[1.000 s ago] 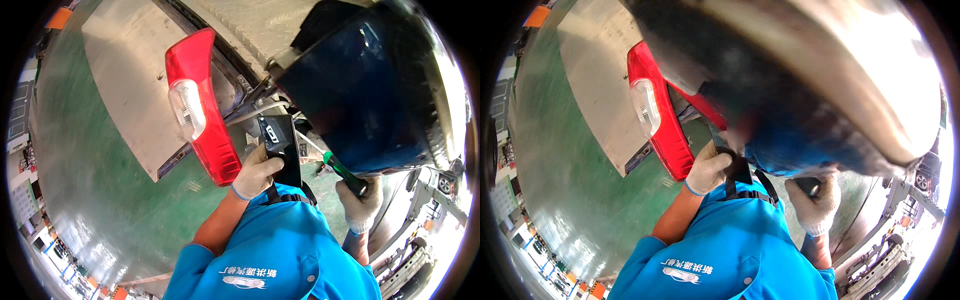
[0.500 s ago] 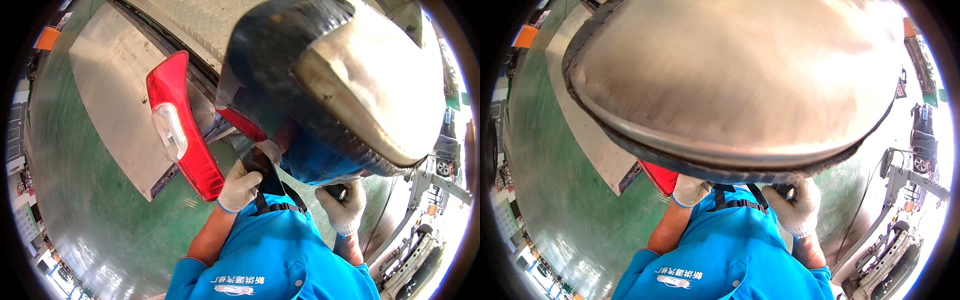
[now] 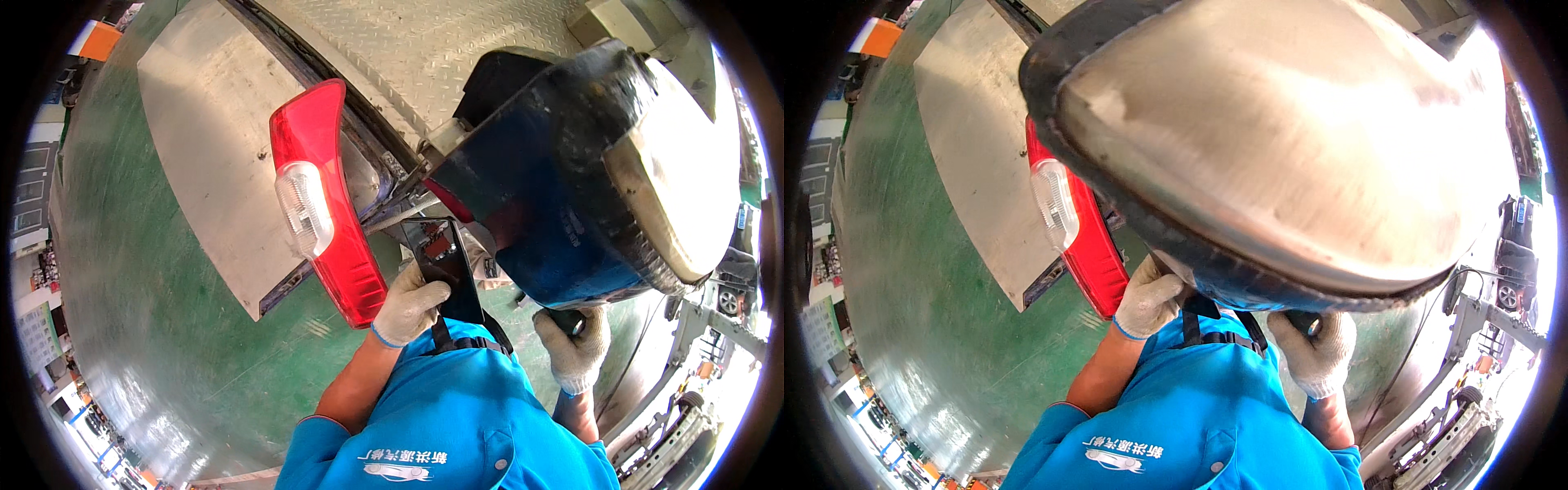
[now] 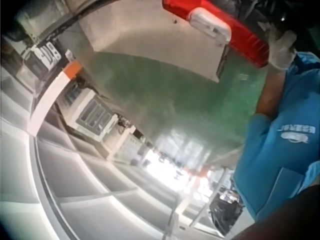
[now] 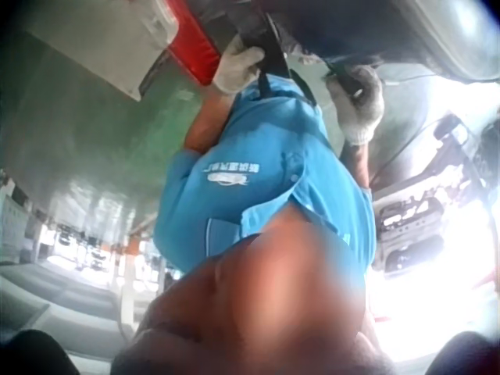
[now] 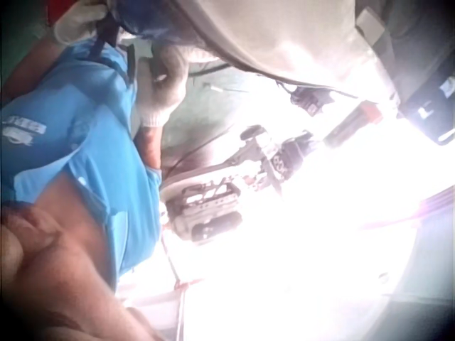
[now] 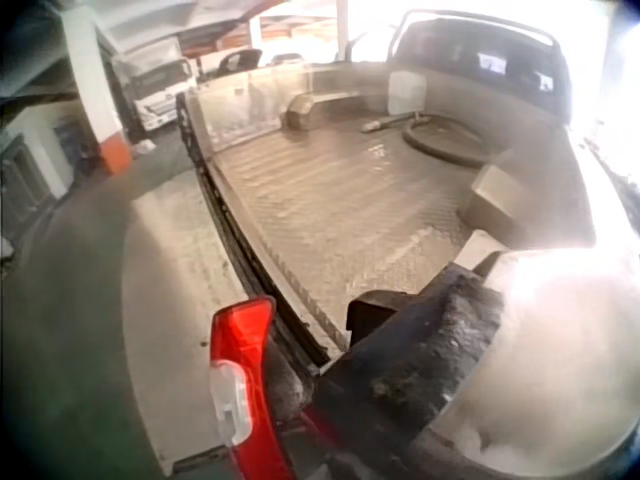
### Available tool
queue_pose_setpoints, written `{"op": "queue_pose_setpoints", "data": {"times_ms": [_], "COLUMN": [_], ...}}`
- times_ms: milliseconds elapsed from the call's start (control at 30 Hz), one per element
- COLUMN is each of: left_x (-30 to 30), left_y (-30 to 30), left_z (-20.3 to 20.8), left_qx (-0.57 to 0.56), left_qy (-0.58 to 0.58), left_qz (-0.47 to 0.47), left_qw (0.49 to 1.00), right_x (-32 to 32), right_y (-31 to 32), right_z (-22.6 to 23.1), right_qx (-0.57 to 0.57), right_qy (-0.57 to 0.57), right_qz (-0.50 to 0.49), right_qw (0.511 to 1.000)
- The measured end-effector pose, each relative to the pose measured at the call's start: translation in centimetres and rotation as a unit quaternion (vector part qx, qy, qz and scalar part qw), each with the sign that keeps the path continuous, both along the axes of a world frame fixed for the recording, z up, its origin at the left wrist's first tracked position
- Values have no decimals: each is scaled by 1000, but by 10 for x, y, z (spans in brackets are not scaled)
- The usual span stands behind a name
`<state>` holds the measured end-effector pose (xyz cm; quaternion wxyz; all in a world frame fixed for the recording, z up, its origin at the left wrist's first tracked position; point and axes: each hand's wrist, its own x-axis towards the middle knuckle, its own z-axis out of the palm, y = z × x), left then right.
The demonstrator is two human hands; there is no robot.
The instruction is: The person uses a screwdriver to remove screws from a red car taillight assembly while another person assists. They then use a metal pry tool to separate the taillight housing from the car's body.
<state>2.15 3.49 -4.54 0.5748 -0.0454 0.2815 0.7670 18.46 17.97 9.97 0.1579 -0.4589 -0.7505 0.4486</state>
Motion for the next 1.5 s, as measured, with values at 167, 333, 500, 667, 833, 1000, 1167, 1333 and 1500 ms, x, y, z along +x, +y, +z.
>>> {"op": "queue_pose_setpoints", "data": {"times_ms": [167,333,500,667,833,1000,1167,1333,1500], "left_x": [-6,-6,-10,-8,-9,-8,-12,-9,-8], "left_y": [7,6,9,3,3,-1,3,1,4], "left_z": [22,16,24,13,13,8,12,10,7], "left_qx": [0,-31,-29,-33,-21,-16,-15,35,53], "left_qy": [27,40,46,35,23,25,34,4,5], "left_qz": [14,-5,4,6,6,-7,-7,0,0], "left_qw": [1000,999,999,999,1000,1000,999,999,999], "right_x": [3,-2,2,2,-1,-3,-13,-14,-18], "right_y": [1,-3,1,1,-2,-5,3,2,2], "right_z": [-4,-1,-5,-3,-4,-4,-1,-1,-4], "right_qx": [20,-4,29,1,32,40,68,21,72], "right_qy": [1,16,-4,-4,23,28,6,-9,22], "right_qz": [42,2,36,52,59,77,132,135,156], "right_qw": [999,1000,999,999,997,996,989,991,985]}}
